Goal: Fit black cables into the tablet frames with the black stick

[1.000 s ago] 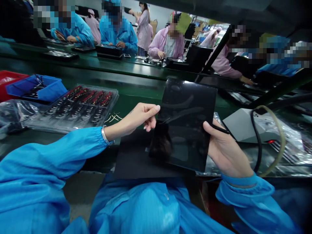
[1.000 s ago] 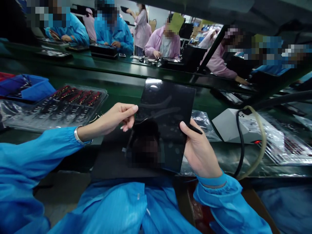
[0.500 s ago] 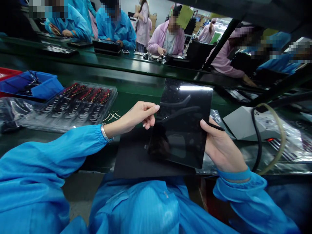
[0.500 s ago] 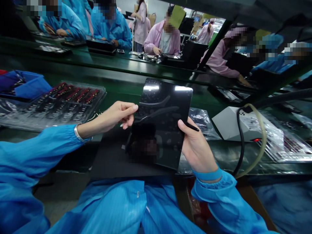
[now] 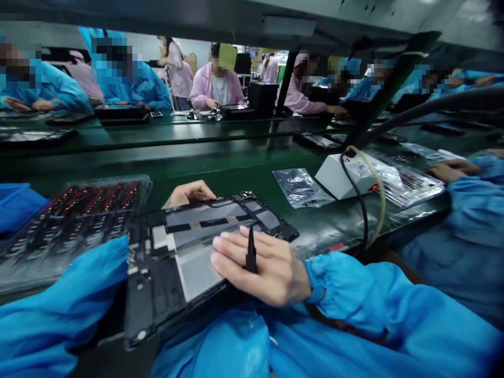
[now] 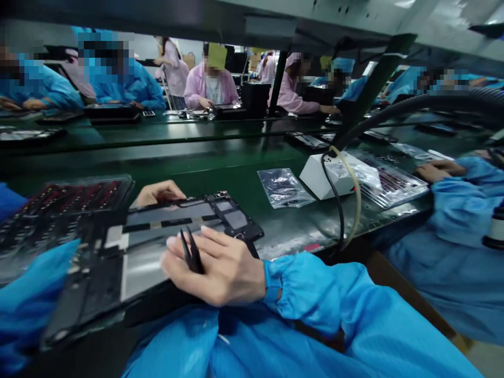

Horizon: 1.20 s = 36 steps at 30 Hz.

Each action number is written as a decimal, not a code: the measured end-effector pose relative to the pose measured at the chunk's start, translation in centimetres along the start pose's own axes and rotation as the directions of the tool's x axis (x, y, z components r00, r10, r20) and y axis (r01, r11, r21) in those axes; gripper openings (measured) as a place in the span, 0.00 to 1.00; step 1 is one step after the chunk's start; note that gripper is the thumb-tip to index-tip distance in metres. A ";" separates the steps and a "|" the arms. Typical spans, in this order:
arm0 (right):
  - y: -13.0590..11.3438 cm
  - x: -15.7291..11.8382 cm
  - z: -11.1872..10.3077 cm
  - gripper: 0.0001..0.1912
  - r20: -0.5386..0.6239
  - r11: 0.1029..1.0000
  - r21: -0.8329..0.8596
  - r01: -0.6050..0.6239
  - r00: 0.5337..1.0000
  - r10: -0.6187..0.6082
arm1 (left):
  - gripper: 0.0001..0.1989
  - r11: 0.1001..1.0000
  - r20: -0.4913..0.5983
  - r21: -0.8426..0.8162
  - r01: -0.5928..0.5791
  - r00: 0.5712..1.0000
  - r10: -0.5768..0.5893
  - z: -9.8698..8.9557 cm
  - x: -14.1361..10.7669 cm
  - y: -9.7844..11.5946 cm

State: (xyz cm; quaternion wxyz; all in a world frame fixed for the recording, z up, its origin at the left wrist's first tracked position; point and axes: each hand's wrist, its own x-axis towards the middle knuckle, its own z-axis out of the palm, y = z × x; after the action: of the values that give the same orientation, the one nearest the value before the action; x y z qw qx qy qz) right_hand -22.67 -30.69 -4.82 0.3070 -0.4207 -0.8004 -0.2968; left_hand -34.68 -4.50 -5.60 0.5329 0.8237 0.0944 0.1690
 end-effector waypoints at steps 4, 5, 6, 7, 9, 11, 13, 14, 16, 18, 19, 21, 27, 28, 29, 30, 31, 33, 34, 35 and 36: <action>-1.4 -3.3 1.7 0.12 0.047 0.997 -0.069 -0.025 0.998 0.029 | 0.37 0.957 -0.039 0.207 0.202 0.979 -0.198 -1.9 -3.1 -3.4; -1.6 -3.9 1.9 0.12 0.060 0.997 -0.073 -0.032 0.998 0.036 | 0.36 0.909 -0.101 0.300 0.289 0.957 -0.271 -2.5 -4.2 -3.9; -1.8 -4.2 2.0 0.11 0.071 0.997 -0.076 -0.033 0.997 0.038 | 0.35 0.846 -0.153 0.383 0.371 0.929 -0.338 -3.1 -5.2 -4.3; -2.1 -4.4 2.1 0.11 0.077 0.996 -0.078 -0.036 0.996 0.042 | 0.34 0.788 -0.178 0.446 0.424 0.905 -0.386 -3.6 -6.3 -4.6; -2.6 -4.5 2.4 0.11 0.081 0.995 -0.081 -0.059 0.995 0.065 | 0.32 0.721 -0.205 0.551 0.422 0.905 -0.373 -3.8 -8.5 -4.9; -3.2 -4.5 2.8 0.10 0.093 0.992 -0.078 -0.098 0.990 0.105 | 0.30 0.701 -0.204 0.631 0.333 0.943 -0.263 -3.4 -10.4 -5.2; -3.7 -4.5 3.5 0.10 0.120 0.990 -0.071 -0.123 0.984 0.131 | 0.27 0.682 -0.196 0.685 0.255 0.967 -0.164 -2.9 -12.0 -6.0; -3.8 -4.7 3.8 0.10 0.138 0.990 -0.066 -0.129 0.981 0.137 | 0.26 0.677 -0.197 0.696 0.237 0.971 -0.137 -2.7 -12.7 -6.7; -3.8 -5.1 4.4 0.10 0.178 0.992 -0.047 -0.120 0.976 0.127 | 0.24 0.689 -0.208 0.680 0.250 0.967 -0.145 -2.8 -13.6 -8.4; -3.7 -5.8 5.0 0.12 0.200 0.995 -0.026 -0.095 0.975 0.098 | 0.25 0.734 -0.249 0.597 0.325 0.944 -0.215 -3.2 -14.0 -10.2; -3.6 -6.1 5.2 0.14 0.203 0.996 -0.019 -0.082 0.976 0.084 | 0.26 0.760 -0.271 0.528 0.378 0.924 -0.271 -3.4 -14.1 -10.9; -3.6 -6.6 5.6 0.17 0.182 0.998 -0.023 -0.066 0.981 0.069 | 0.28 0.803 -0.290 0.359 0.476 0.874 -0.389 -3.3 -13.9 -11.3; -3.0 -6.1 5.6 0.15 0.128 0.994 -0.033 -0.101 0.986 0.105 | 0.36 0.862 -0.421 -0.073 0.501 0.768 -0.482 1.3 -12.6 -5.0; -2.5 -5.8 5.4 0.15 0.158 0.992 -0.026 -0.120 0.980 0.123 | 0.38 0.859 -0.455 -0.140 0.492 0.739 -0.497 2.1 -12.2 -3.7; -1.8 -5.4 5.2 0.14 0.196 0.990 -0.019 -0.140 0.970 0.141 | 0.39 0.849 -0.480 -0.206 0.487 0.706 -0.522 2.6 -11.7 -2.5; -0.9 -5.0 5.0 0.14 0.231 0.988 -0.009 -0.157 0.961 0.155 | 0.39 0.833 -0.492 -0.264 0.486 0.675 -0.550 2.9 -10.9 -1.7; 0.1 -4.6 4.9 0.14 0.257 0.985 0.005 -0.170 0.952 0.164 | 0.38 0.823 -0.502 -0.308 0.478 0.652 -0.567 2.8 -10.0 -1.0; 2.4 -4.1 5.1 0.15 0.263 0.982 0.051 -0.181 0.951 0.162 | 0.37 0.828 -0.530 -0.340 0.446 0.636 -0.560 1.6 -7.6 -0.5; 3.6 -3.9 5.4 0.15 0.252 0.981 0.077 -0.178 0.955 0.153 | 0.37 0.846 -0.545 -0.335 0.415 0.647 -0.533 0.6 -6.0 -0.6; 4.8 -3.9 5.8 0.15 0.238 0.980 0.103 -0.171 0.961 0.143 | 0.38 0.869 -0.565 -0.322 0.376 0.660 -0.495 -0.5 -4.2 -0.8; 5.8 -3.9 6.3 0.15 0.224 0.978 0.127 -0.168 0.965 0.136 | 0.39 0.892 -0.586 -0.304 0.334 0.673 -0.452 -1.9 -2.3 -1.1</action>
State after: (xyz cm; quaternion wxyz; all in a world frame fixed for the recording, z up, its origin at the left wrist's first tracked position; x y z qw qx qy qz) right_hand -17.45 -25.29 -10.48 0.2706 -0.4872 -0.8135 -0.1665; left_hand -37.47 -3.25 -6.28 0.5603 0.6260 0.4315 0.3287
